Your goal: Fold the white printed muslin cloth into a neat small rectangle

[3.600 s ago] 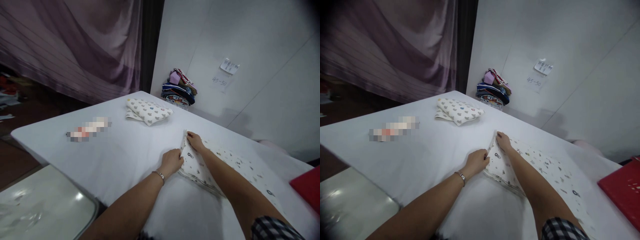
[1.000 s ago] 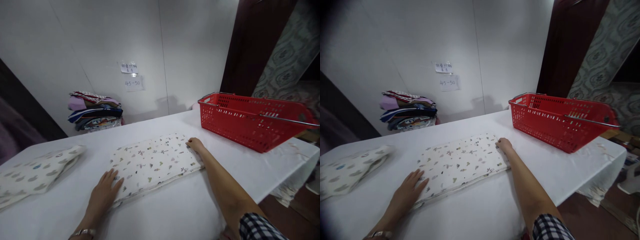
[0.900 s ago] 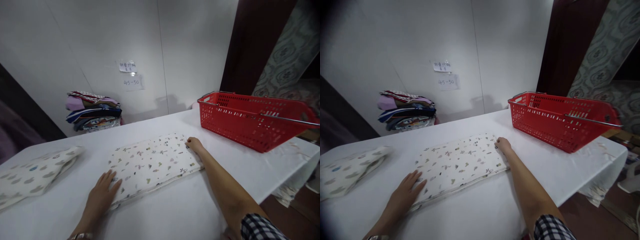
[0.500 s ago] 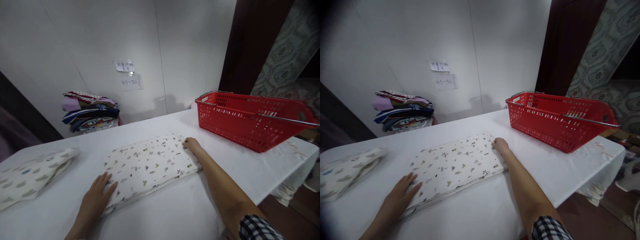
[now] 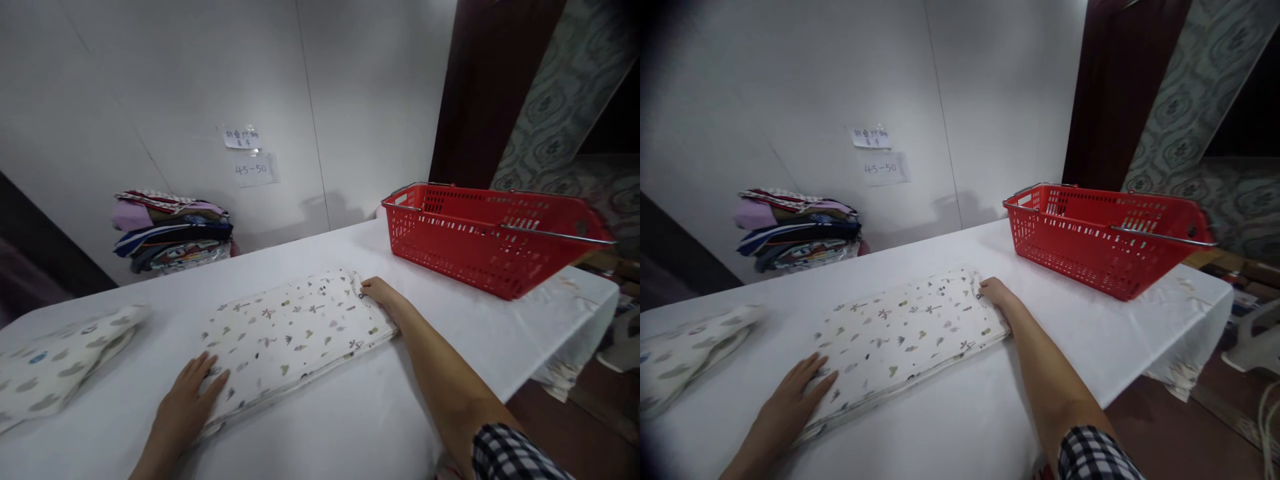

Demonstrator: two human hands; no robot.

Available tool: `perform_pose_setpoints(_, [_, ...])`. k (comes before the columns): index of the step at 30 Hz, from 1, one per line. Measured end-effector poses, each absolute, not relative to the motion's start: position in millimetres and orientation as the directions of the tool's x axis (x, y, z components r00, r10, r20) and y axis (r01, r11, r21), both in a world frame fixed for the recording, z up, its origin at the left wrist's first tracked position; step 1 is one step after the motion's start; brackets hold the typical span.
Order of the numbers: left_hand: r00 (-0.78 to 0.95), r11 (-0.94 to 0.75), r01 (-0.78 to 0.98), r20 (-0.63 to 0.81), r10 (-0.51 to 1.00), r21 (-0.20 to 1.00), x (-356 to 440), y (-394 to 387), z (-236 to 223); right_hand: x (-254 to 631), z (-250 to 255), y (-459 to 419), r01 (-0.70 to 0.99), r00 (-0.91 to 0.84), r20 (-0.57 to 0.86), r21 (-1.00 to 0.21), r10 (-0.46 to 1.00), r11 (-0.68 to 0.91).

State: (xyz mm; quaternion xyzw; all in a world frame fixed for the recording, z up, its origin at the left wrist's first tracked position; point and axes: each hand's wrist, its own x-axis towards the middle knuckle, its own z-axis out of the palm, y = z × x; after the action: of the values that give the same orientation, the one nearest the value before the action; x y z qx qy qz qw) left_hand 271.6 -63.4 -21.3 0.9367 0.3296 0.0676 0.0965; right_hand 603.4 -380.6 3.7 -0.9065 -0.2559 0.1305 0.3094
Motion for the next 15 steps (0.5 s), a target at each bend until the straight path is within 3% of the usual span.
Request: perform_pose_setpoints(15, [0.77, -0.764, 0.597, 0.092, 0.631, 0.245, 270.4, -68.7, -19.3, 621.3, -7.8, -385.8, 0.303, 0.908, -0.154, -0.402, 0.39, -0.864])
